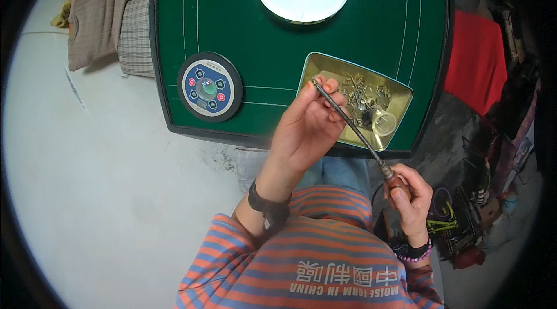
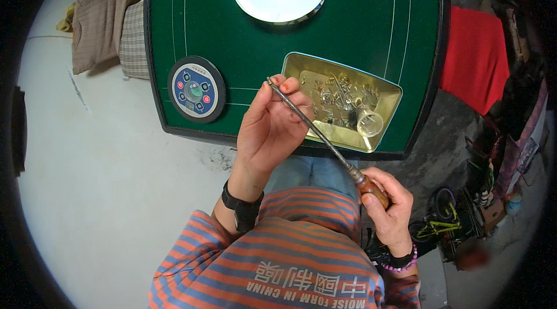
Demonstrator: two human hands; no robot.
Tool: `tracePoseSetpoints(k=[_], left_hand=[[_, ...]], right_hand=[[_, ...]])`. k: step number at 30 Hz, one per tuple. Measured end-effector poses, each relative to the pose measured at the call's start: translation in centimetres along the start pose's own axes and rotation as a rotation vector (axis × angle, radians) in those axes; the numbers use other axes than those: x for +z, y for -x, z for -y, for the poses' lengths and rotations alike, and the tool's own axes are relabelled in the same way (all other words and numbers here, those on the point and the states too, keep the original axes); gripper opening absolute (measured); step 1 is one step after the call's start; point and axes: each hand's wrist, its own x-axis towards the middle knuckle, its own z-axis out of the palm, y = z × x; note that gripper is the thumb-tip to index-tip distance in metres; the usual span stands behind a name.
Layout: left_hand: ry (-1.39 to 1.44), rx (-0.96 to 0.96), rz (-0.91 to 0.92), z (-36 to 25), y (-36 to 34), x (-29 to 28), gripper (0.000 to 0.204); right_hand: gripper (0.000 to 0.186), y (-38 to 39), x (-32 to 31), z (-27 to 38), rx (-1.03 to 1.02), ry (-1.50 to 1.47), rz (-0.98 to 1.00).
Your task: The person picks up and organizes small metal screws from a tray and uses a screwdriver to secure them into a white circular electronic component on a green table.
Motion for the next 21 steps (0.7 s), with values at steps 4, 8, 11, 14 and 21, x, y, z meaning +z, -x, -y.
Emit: tracePoseSetpoints(k=[4,8,11,14,21], left_hand=[[-0.014,0.033,-0.012,-0.3,-0.1,0.5,0.011],[-0.084,0.075,-0.044,-1.1,-0.9,0.3,0.010],[-0.271,0.167,-0.143,-2.0,-2.3,-0.3,0.012],[-0.506,0.295,-0.203,-2.5,-4.3,-0.2,0.014],[-0.658,0.382,-0.461,-3.6,-11.0,0.8,0.016]], right_hand=[[0.032,-0.3,0.8,0.6,-0.001,0.005,-0.038],[0.033,-1.0,1.2,0.4,-0.158,0.239,-0.103],[0.033,-2.4,1.8,1.9,-0.324,0.454,-0.132],[0.033,-3.9,2.0,3.7,-0.398,0.552,-0.145],[0.031,-9.2,2.9,9.6,-0.479,0.834,-0.161]])
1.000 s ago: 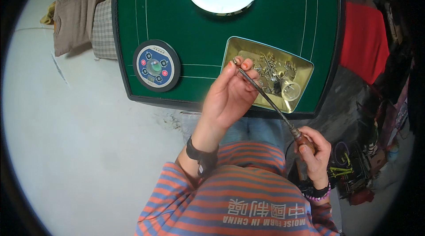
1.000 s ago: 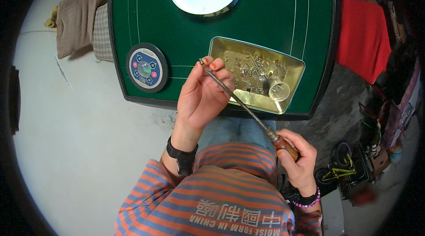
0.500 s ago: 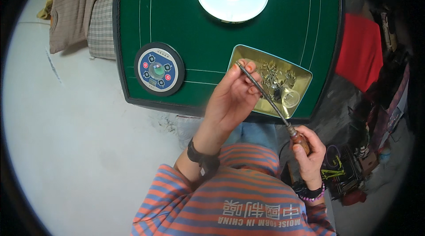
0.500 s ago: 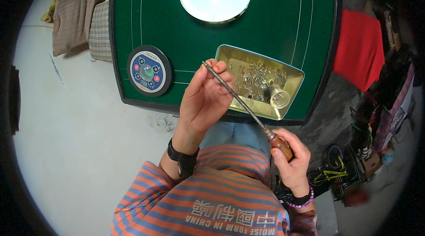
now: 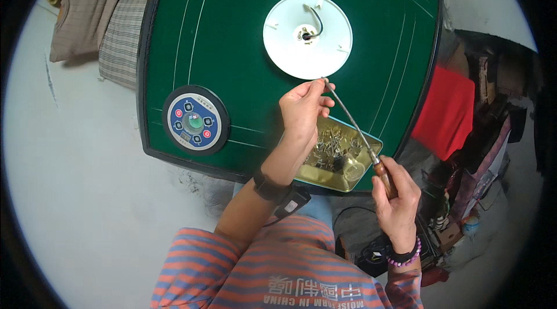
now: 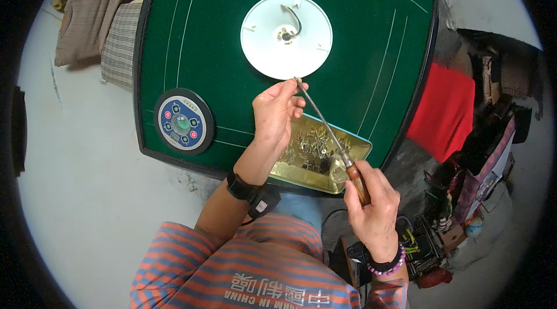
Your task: The person picks up and organizes small metal screws from a tray and uses a screwdriver to secure them into a white circular electronic component on a green table.
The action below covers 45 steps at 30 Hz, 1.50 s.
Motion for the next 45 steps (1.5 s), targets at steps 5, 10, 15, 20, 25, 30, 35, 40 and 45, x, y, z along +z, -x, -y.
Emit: tracePoseSetpoints(k=[5,10,15,20,25,30,35,40,45], left_hand=[[0.011,0.020,-0.036,-1.5,-2.5,1.2,0.023],[0.051,-0.070,0.002,-2.3,-3.2,2.3,0.030],[0.196,-0.149,0.087,-2.3,-4.3,2.2,0.037],[0.266,-0.182,0.104,-2.3,-5.5,2.0,0.035],[0.321,-0.190,0.131,-2.2,-6.2,1.7,0.032],[0.409,-0.184,0.156,-2.0,-7.0,1.3,0.030],[0.486,-0.223,0.165,-2.2,-7.1,1.0,0.029],[0.566,-0.252,0.152,-2.5,-7.2,0.8,0.034],[0.601,-0.292,0.138,-2.8,-7.4,0.7,0.036]], right_hand=[[0.032,-5.3,-0.9,1.7,-0.032,0.121,0.052],[0.032,-9.5,-1.5,2.9,-0.025,0.244,0.122],[0.032,-12.9,-0.9,3.5,-0.066,0.373,0.202],[0.033,-15.1,-0.5,4.4,-0.100,0.475,0.254],[0.036,-16.5,-0.1,5.1,-0.132,0.552,0.302],[0.036,-17.5,0.2,5.9,-0.147,0.647,0.343],[0.037,-18.5,0.1,6.8,-0.183,0.712,0.397],[0.037,-19.4,0.4,7.5,-0.206,0.751,0.428],[0.037,-20.2,0.7,8.5,-0.235,0.828,0.475]])
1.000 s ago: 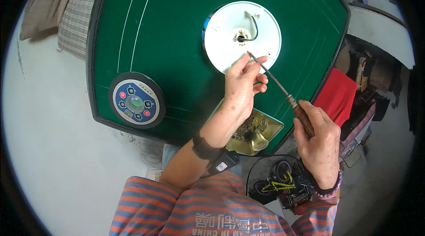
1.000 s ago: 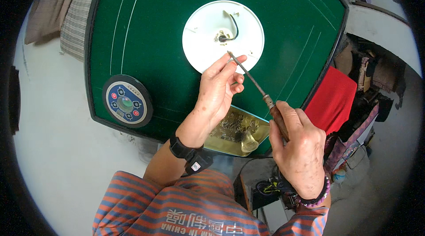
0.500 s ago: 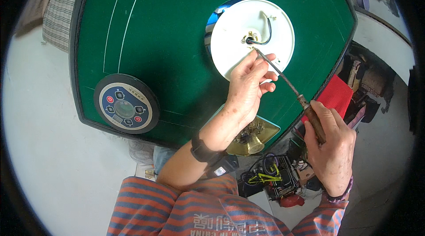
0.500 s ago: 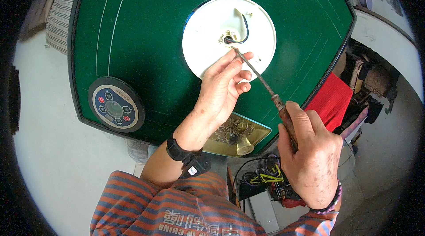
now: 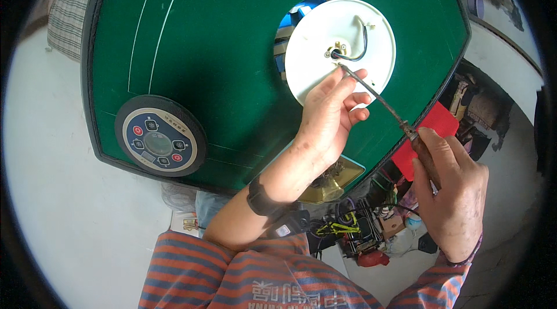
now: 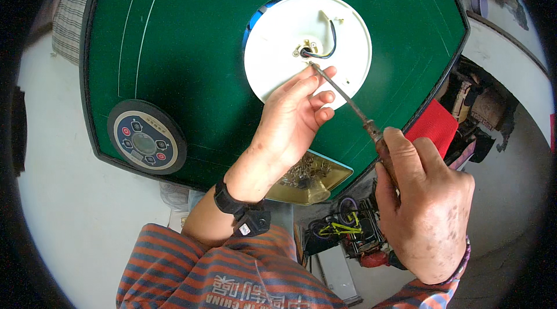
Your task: The person picks up and organizes small metal screws from a tray and uses a screwdriver to secure them into a white circular electronic component on a green table.
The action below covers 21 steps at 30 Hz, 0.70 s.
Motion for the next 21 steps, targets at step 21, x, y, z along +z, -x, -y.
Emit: tracePoseSetpoints(k=[21], left_hand=[[0.330,-0.132,0.180,2.8,-1.5,-0.4,0.020]], right_hand=[[0.029,-2.9,-2.6,1.9,-0.005,-0.013,0.148]])
